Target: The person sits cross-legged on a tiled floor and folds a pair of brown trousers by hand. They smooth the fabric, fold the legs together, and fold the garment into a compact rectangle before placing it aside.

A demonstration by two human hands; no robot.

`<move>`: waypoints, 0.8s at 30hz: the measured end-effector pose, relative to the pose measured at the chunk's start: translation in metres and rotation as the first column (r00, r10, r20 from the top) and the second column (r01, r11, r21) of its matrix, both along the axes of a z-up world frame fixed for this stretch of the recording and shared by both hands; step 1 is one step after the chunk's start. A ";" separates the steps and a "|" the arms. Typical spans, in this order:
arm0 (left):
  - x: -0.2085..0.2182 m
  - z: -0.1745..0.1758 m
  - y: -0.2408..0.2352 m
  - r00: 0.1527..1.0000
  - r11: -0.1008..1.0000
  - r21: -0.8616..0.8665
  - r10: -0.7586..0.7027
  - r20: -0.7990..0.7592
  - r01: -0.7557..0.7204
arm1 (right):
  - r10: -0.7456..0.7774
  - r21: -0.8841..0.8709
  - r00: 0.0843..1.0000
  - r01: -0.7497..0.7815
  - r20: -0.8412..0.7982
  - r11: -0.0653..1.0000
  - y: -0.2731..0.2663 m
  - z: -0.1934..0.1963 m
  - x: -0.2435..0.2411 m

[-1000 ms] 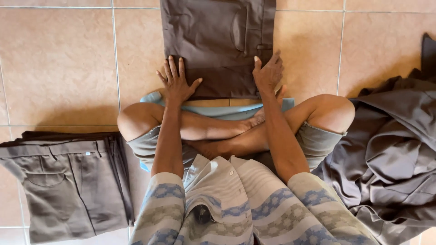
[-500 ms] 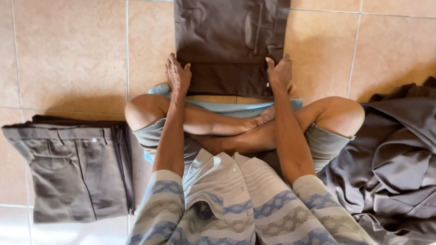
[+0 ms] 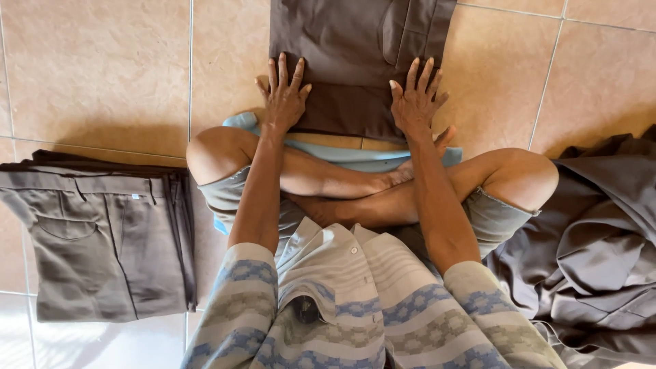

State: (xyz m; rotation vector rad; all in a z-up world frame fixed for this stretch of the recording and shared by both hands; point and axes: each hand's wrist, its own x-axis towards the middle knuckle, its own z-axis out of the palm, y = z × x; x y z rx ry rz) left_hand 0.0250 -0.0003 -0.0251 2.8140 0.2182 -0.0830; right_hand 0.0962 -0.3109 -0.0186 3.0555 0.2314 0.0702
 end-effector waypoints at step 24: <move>0.026 -0.030 0.032 0.837 0.741 -0.436 0.544 -0.058 -0.511 | -0.272 0.609 0.926 0.378 -0.263 0.698 -0.043 -0.015 0.033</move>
